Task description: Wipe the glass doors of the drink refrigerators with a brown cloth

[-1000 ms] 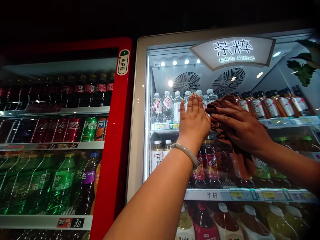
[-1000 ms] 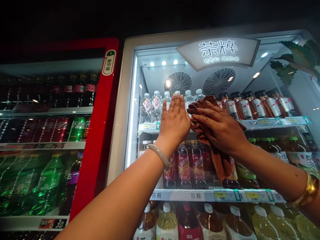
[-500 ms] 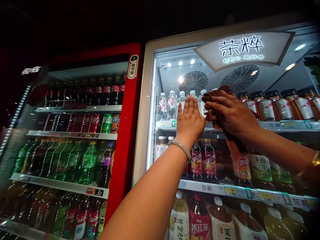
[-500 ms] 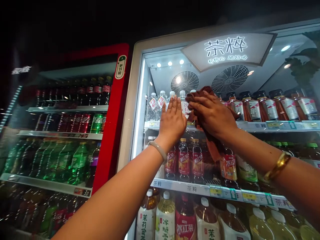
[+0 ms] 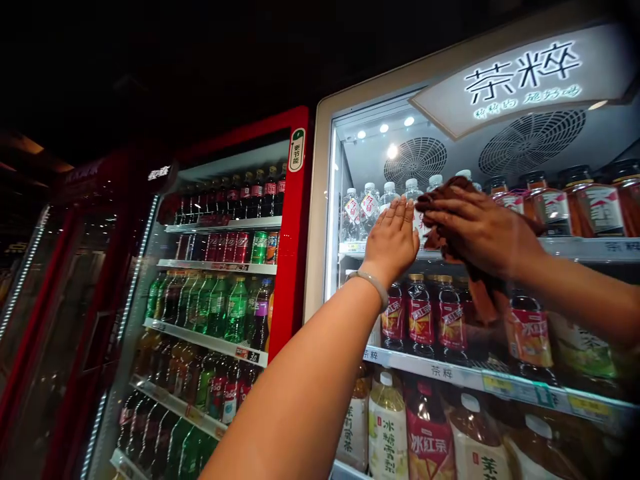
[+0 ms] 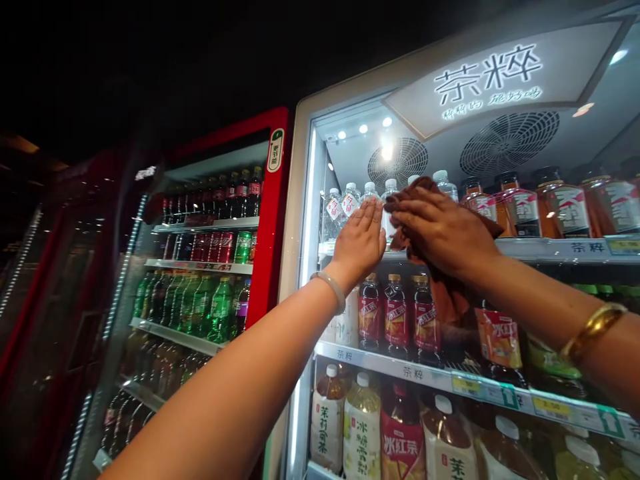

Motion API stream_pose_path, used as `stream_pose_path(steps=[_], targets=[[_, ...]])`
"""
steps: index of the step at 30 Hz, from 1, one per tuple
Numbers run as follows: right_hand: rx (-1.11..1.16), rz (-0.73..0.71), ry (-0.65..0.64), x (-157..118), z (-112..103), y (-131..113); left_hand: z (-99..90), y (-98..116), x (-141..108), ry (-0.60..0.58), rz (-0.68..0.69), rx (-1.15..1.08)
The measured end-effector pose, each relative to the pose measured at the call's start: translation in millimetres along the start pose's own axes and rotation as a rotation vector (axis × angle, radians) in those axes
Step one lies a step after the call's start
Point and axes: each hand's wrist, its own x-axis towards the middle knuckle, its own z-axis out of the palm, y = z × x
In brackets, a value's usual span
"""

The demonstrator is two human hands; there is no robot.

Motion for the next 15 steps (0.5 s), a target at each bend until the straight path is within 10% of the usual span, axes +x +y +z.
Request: stream_pose_path(steps=[5,12,15], targets=[[-0.114,0.302,0.103,43.6,19.6,-29.1,-5.2,-23.3,-6.4,-0.021,0.143,0.028],[-0.029,-0.044,-0.066,11.8,10.4,-26.1,-1.9,-53.5,-26.1,-0.014,0.062,-0.026],[-0.1,0.124,0.018,33.2,15.1,-20.3,-8.2,-77.9,-25.5,-0.044,0.205,-0.021]])
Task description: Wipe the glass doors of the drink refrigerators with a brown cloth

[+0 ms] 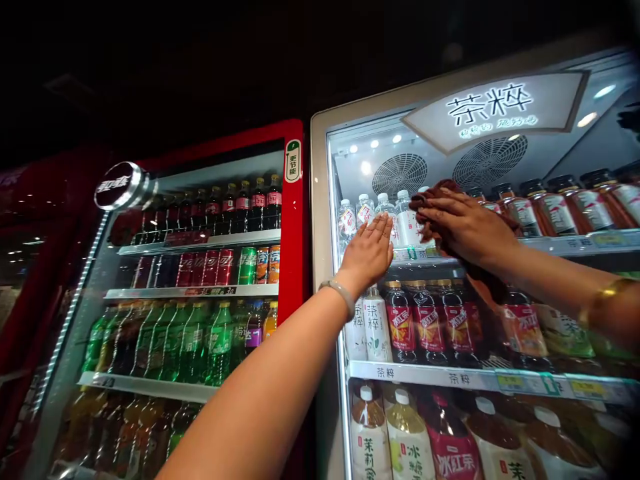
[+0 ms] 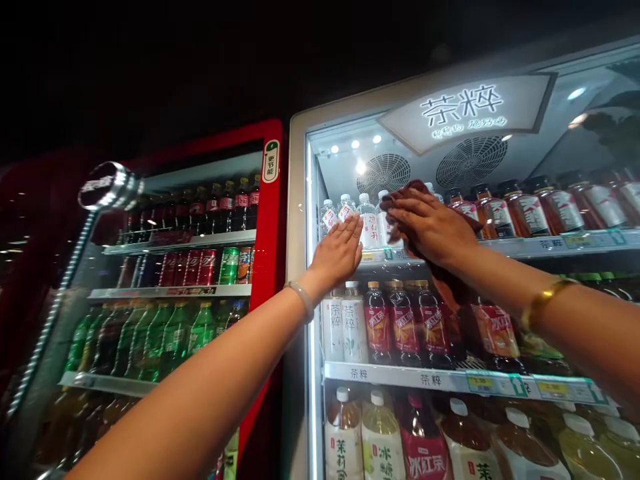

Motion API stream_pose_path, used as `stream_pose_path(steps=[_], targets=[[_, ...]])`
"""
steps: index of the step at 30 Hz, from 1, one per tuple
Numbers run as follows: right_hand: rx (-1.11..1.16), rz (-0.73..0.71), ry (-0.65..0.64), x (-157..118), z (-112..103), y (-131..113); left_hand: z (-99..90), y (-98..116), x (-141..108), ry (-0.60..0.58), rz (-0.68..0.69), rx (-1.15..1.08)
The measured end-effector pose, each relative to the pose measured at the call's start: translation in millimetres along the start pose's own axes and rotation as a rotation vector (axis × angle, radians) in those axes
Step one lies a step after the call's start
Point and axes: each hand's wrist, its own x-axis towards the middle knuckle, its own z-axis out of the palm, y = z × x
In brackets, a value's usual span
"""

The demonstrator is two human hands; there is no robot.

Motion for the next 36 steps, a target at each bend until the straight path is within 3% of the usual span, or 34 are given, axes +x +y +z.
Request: stream_pose_path(steps=[2,4,7,10,11,14,17,19,21,24,26,29,32,34,36], targets=[[-0.065,0.172,0.113,24.0,13.3,-18.5,-3.7,-17.2,-2.0,-0.003,0.021,0.011],[-0.07,0.174,0.128,39.6,27.1,-46.0,-4.8,-32.1,-4.8,0.016,-0.033,0.014],[-0.002,-0.022,0.046,35.2,33.2,-74.6,-3.3,-47.9,-11.6,0.055,-0.123,0.004],[0.089,-0.291,-0.108,21.8,22.2,-67.5,-3.1,-58.7,-18.8,0.063,-0.106,-0.017],[0.098,-0.312,-0.137,22.6,19.0,-60.4,-3.8,-61.5,-20.4,0.057,-0.082,-0.022],[0.034,-0.094,-0.044,46.7,25.2,-48.7,-6.8,-67.2,-21.6,0.038,-0.032,-0.028],[-0.01,0.137,0.124,78.3,50.7,-71.0,-10.0,-70.5,-20.9,0.042,-0.03,-0.03],[0.017,0.123,0.128,84.1,63.2,-95.3,-12.5,-74.3,-22.7,0.041,-0.036,-0.02],[0.054,0.015,0.079,74.6,64.3,-111.4,-16.2,-80.7,-27.9,0.026,-0.021,0.011],[0.125,-0.224,-0.054,53.1,50.7,-108.3,-23.4,-94.2,-39.5,-0.011,0.014,0.056],[0.146,-0.297,-0.123,51.5,44.2,-97.7,-28.0,-104.0,-46.0,-0.027,0.01,0.064],[0.081,-0.078,-0.042,75.3,54.4,-97.3,-33.0,-116.9,-50.9,-0.02,-0.034,0.064],[0.038,0.121,0.08,100.6,78.7,-128.3,-36.0,-127.3,-55.0,0.017,-0.109,0.048],[0.063,0.056,0.08,101.1,89.3,-156.0,-36.6,-133.8,-61.4,0.045,-0.141,0.024],[0.109,-0.096,0.029,88.6,89.9,-176.6,-35.9,-140.3,-71.5,0.061,-0.133,0.008]])
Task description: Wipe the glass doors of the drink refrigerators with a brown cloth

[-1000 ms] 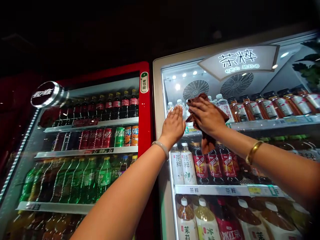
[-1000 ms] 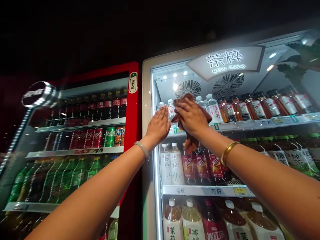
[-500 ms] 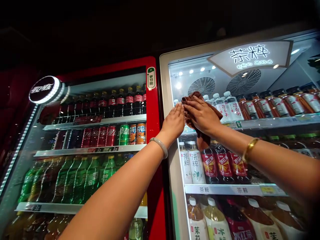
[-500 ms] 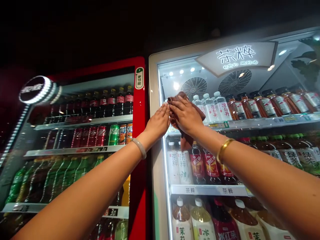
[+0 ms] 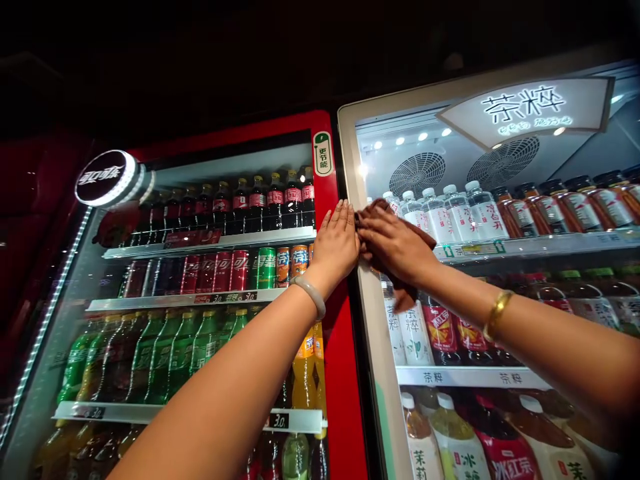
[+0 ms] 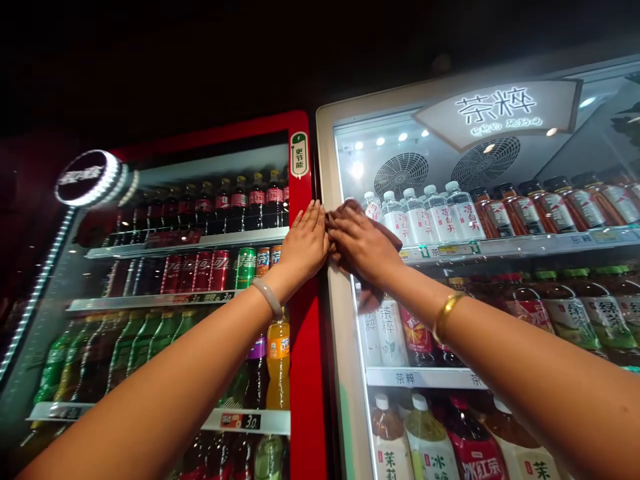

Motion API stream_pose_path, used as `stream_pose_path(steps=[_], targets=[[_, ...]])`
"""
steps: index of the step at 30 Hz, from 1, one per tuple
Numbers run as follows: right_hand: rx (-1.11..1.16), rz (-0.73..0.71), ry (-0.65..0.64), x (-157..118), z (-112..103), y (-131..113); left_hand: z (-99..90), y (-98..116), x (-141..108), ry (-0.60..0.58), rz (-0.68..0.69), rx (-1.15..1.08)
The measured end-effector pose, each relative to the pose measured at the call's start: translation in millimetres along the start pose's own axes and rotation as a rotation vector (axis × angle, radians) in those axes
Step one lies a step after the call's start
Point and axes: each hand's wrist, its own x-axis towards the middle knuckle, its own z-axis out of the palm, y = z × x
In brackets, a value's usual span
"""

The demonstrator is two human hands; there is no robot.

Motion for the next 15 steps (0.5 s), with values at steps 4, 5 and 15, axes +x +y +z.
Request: stream_pose_path(steps=[4,5,15], targets=[[0.085,-0.288,-0.161,-21.9,-15.2,-2.3,5.0,-13.9,-21.1,-0.021,0.052,-0.024],[0.082,-0.299,-0.181,-20.7,-18.3,4.3,7.1,-15.8,-24.9,-0.024,0.059,-0.031],[-0.068,0.097,0.031,35.2,12.9,-4.0,17.4,-12.9,-32.9,0.028,-0.012,-0.073]])
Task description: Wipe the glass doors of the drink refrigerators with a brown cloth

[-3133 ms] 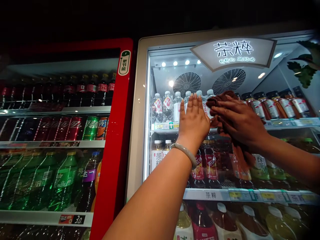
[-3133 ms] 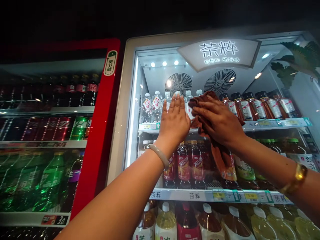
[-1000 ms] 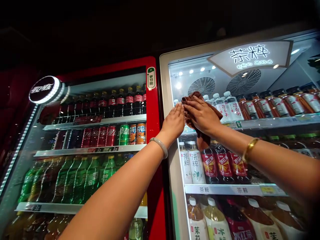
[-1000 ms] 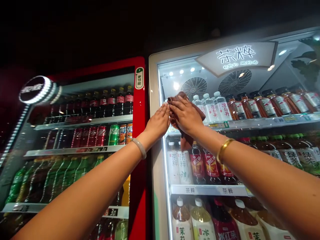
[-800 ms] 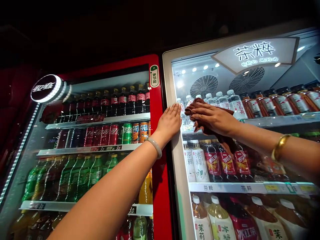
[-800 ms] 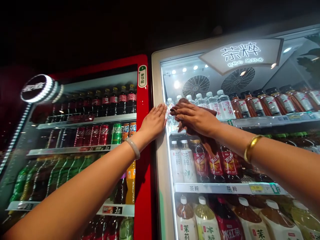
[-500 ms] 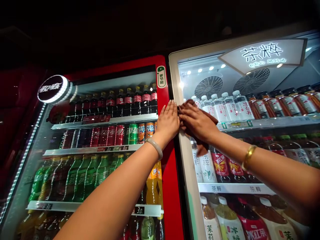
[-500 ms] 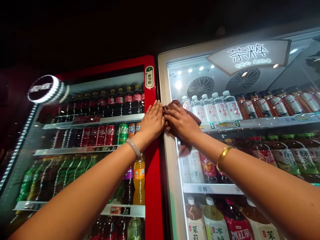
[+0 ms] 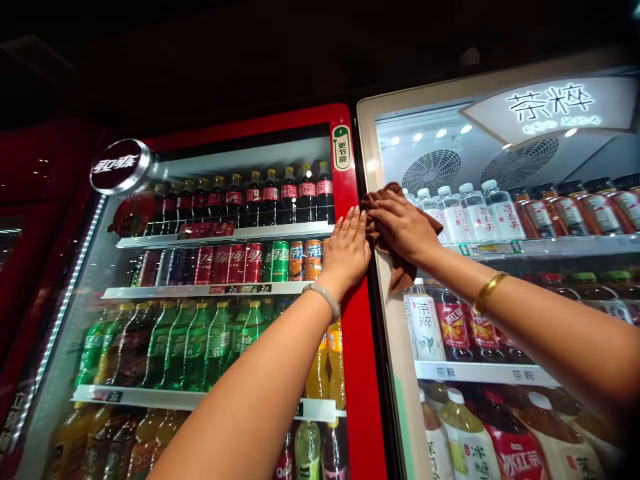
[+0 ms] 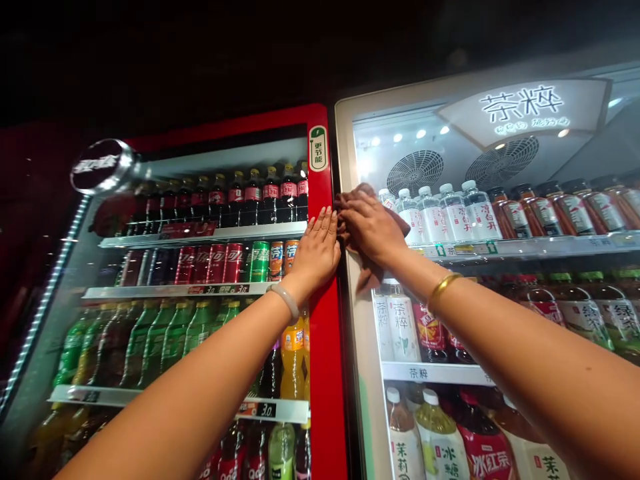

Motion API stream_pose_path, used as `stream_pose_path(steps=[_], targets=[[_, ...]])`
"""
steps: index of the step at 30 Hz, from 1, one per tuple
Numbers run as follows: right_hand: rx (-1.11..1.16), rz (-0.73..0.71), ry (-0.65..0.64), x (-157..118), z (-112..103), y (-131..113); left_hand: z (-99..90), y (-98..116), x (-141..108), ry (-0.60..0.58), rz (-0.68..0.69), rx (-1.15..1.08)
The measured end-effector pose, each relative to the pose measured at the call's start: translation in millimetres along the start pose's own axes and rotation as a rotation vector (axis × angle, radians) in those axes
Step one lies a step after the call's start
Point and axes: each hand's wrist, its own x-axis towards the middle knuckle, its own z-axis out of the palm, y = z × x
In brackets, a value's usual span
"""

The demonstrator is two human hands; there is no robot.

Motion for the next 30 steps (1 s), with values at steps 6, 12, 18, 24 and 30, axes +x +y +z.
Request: stream_pose_path(steps=[6,12,18,24,30], targets=[[0.15,-0.406,-0.149,-49.8,-27.4,-10.2,-4.4,-0.1,-1.2,-0.028,0.01,0.011],[0.134,-0.223,-0.15,6.9,-19.6,37.9,-1.3,0.6,-2.0,-0.007,-0.008,0.044],[0.077,-0.076,0.012,49.8,-1.7,37.9,0.0,2.9,-4.1,0.009,-0.022,0.096],[0.171,-0.557,-0.177,-0.2,-22.3,22.0,-3.3,3.7,-4.3,-0.022,-0.036,0.107],[0.144,-0.491,-0.139,52.1,-13.6,69.6,2.4,1.0,-4.4,-0.001,-0.03,0.103]])
